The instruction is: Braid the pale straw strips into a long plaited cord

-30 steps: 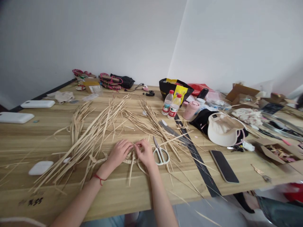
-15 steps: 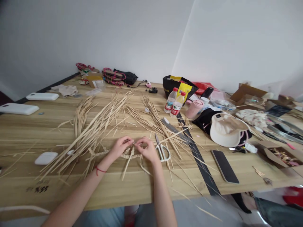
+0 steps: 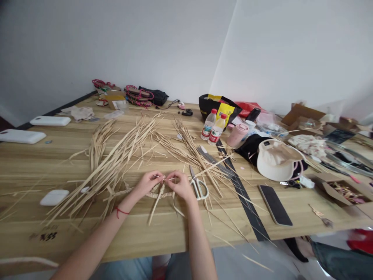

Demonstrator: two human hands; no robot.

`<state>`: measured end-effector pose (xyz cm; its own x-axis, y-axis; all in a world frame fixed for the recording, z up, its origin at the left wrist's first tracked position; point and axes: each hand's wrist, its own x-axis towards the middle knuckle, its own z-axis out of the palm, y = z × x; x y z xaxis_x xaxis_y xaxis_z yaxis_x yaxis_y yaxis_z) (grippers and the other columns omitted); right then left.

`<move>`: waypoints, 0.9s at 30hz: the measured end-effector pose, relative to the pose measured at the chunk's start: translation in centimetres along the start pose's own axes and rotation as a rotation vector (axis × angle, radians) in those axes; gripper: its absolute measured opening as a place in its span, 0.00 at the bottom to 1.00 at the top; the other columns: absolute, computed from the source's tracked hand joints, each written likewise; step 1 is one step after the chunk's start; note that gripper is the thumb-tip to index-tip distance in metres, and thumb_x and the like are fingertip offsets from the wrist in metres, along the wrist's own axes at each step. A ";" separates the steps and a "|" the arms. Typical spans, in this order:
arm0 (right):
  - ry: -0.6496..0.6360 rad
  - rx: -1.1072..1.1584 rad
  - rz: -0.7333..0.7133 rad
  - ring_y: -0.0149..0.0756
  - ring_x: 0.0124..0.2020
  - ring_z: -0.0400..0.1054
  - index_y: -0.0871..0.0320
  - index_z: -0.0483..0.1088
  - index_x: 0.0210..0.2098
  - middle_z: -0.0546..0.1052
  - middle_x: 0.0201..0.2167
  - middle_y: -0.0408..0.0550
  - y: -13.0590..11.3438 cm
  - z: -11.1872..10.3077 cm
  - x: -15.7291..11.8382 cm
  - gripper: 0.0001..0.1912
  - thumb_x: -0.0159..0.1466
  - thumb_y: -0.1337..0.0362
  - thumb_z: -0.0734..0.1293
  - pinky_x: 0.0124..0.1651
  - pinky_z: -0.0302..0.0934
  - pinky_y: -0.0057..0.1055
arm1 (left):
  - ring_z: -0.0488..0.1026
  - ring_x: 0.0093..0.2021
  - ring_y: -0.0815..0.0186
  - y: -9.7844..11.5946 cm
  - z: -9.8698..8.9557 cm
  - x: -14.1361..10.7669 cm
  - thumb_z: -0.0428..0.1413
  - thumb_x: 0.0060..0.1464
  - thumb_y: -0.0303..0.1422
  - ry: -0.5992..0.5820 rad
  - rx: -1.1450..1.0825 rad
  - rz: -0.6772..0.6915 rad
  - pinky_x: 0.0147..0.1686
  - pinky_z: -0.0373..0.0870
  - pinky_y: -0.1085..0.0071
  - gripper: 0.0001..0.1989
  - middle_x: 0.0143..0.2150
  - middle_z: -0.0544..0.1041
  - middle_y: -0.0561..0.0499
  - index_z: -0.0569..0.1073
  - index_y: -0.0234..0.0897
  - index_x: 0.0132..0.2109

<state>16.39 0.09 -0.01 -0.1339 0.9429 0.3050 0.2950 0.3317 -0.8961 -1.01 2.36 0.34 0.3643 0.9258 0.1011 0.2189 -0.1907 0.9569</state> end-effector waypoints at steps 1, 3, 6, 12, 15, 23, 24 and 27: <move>0.001 0.002 0.008 0.36 0.31 0.69 0.58 0.73 0.28 0.75 0.28 0.45 0.0 0.0 0.0 0.05 0.55 0.63 0.70 0.37 0.62 0.32 | 0.69 0.30 0.67 0.0 0.0 0.0 0.55 0.51 0.39 -0.004 0.008 0.008 0.31 0.65 0.73 0.12 0.28 0.74 0.51 0.74 0.34 0.30; 0.008 -0.001 0.016 0.35 0.31 0.69 0.58 0.73 0.28 0.75 0.28 0.45 0.1 0.1 -0.1 0.05 0.55 0.62 0.70 0.36 0.62 0.31 | 0.69 0.30 0.67 0.1 -0.1 0.0 0.55 0.52 0.39 -0.014 0.022 0.023 0.31 0.65 0.73 0.12 0.28 0.74 0.51 0.74 0.34 0.30; 0.014 -0.007 0.021 0.35 0.31 0.69 0.58 0.73 0.28 0.75 0.28 0.45 0.1 0.2 -0.1 0.05 0.55 0.62 0.70 0.36 0.62 0.31 | 0.69 0.30 0.67 0.2 -0.1 0.0 0.55 0.52 0.38 -0.026 0.034 0.037 0.31 0.64 0.74 0.11 0.28 0.74 0.51 0.74 0.33 0.30; 0.044 -0.017 0.029 0.36 0.31 0.69 0.58 0.72 0.28 0.75 0.27 0.46 0.1 0.3 0.0 0.05 0.55 0.63 0.69 0.35 0.62 0.32 | 0.69 0.30 0.68 0.1 -0.1 0.0 0.54 0.53 0.38 -0.024 0.037 0.052 0.31 0.65 0.74 0.12 0.27 0.74 0.52 0.73 0.33 0.30; 0.059 -0.026 0.027 0.37 0.30 0.69 0.57 0.72 0.28 0.75 0.27 0.46 0.2 0.5 0.0 0.04 0.55 0.63 0.69 0.35 0.62 0.32 | 0.69 0.30 0.67 0.0 -0.1 0.1 0.54 0.53 0.38 -0.007 0.050 0.056 0.32 0.66 0.73 0.12 0.28 0.74 0.51 0.73 0.33 0.30; 0.083 0.016 0.039 0.37 0.31 0.69 0.57 0.73 0.30 0.76 0.28 0.48 0.2 0.7 0.0 0.06 0.55 0.61 0.70 0.35 0.62 0.32 | 0.71 0.32 0.65 0.6 -0.6 -0.1 0.53 0.54 0.40 -0.026 0.075 0.047 0.34 0.68 0.72 0.14 0.30 0.77 0.49 0.75 0.33 0.32; 0.082 0.031 0.039 0.37 0.31 0.69 0.57 0.74 0.31 0.77 0.29 0.48 0.1 0.7 0.0 0.07 0.55 0.61 0.70 0.35 0.63 0.33 | 0.71 0.32 0.65 0.7 -0.7 -0.2 0.52 0.54 0.40 -0.035 0.076 0.047 0.34 0.68 0.72 0.14 0.30 0.77 0.49 0.75 0.33 0.32; 0.075 0.054 0.041 0.37 0.32 0.70 0.57 0.75 0.33 0.77 0.30 0.49 0.0 0.6 0.0 0.08 0.56 0.60 0.70 0.35 0.63 0.33 | 0.72 0.34 0.65 1.0 -1.0 -0.4 0.50 0.57 0.40 -0.061 0.074 0.063 0.36 0.68 0.72 0.15 0.32 0.77 0.49 0.75 0.34 0.32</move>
<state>15.83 0.07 -0.19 -0.0509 0.9561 0.2887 0.2475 0.2921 -0.9238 -1.83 2.16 1.51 0.4334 0.8900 0.1420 0.2594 -0.2741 0.9260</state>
